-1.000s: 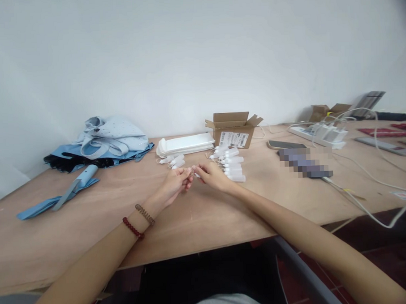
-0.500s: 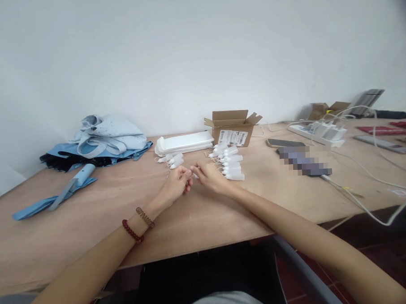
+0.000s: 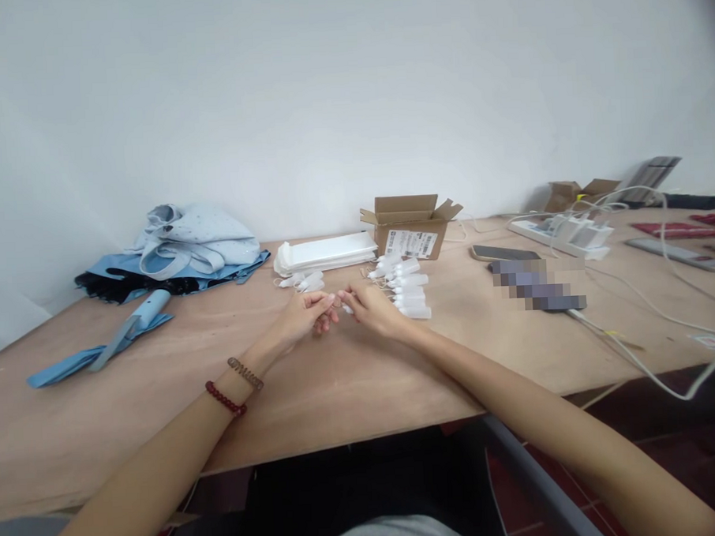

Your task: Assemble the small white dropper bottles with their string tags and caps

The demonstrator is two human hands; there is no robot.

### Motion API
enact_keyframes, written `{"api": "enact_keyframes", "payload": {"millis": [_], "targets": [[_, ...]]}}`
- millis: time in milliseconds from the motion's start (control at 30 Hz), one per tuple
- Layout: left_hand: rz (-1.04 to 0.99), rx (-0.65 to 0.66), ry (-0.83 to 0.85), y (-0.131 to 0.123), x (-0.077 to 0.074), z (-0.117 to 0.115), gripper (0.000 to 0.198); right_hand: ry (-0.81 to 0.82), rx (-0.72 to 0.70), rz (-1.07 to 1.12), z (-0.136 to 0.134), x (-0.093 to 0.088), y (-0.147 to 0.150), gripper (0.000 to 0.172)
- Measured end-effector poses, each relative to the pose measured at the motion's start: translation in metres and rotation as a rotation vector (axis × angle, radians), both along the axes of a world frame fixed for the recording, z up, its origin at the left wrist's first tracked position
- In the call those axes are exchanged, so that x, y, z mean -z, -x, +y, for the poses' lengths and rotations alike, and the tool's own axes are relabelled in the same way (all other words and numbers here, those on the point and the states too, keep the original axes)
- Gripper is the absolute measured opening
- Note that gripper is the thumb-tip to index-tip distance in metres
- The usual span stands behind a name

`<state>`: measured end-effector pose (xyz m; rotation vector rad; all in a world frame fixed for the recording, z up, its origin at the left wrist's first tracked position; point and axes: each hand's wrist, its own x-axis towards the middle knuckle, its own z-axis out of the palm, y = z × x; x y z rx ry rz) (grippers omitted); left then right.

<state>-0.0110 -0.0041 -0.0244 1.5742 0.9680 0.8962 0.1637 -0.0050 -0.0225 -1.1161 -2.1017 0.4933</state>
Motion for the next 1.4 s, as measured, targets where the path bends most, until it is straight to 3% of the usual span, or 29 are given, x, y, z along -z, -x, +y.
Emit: {"api": "enact_keyframes", "payload": {"millis": [200, 500, 800, 933, 1400], "targets": [[0.046, -0.016, 0.046, 0.007, -0.001, 0.005, 0.031, 0.001, 0.008, -0.033, 0.001, 0.001, -0.002, 0.026], [-0.104, -0.215, 0.016, 0.026, -0.013, 0.016, 0.026, 0.011, 0.065, 0.019, 0.009, -0.003, -0.012, 0.016], [-0.185, -0.219, 0.018, 0.024, -0.012, 0.015, 0.024, -0.024, 0.023, -0.038, 0.011, 0.002, -0.013, 0.026], [-0.214, -0.224, 0.029, 0.023, -0.014, 0.012, 0.025, -0.055, 0.0, -0.06, 0.009, 0.0, -0.011, 0.015], [-0.112, -0.23, 0.039, 0.022, 0.002, 0.014, 0.025, -0.213, 0.114, -0.239, 0.008, 0.008, -0.013, 0.016]]}}
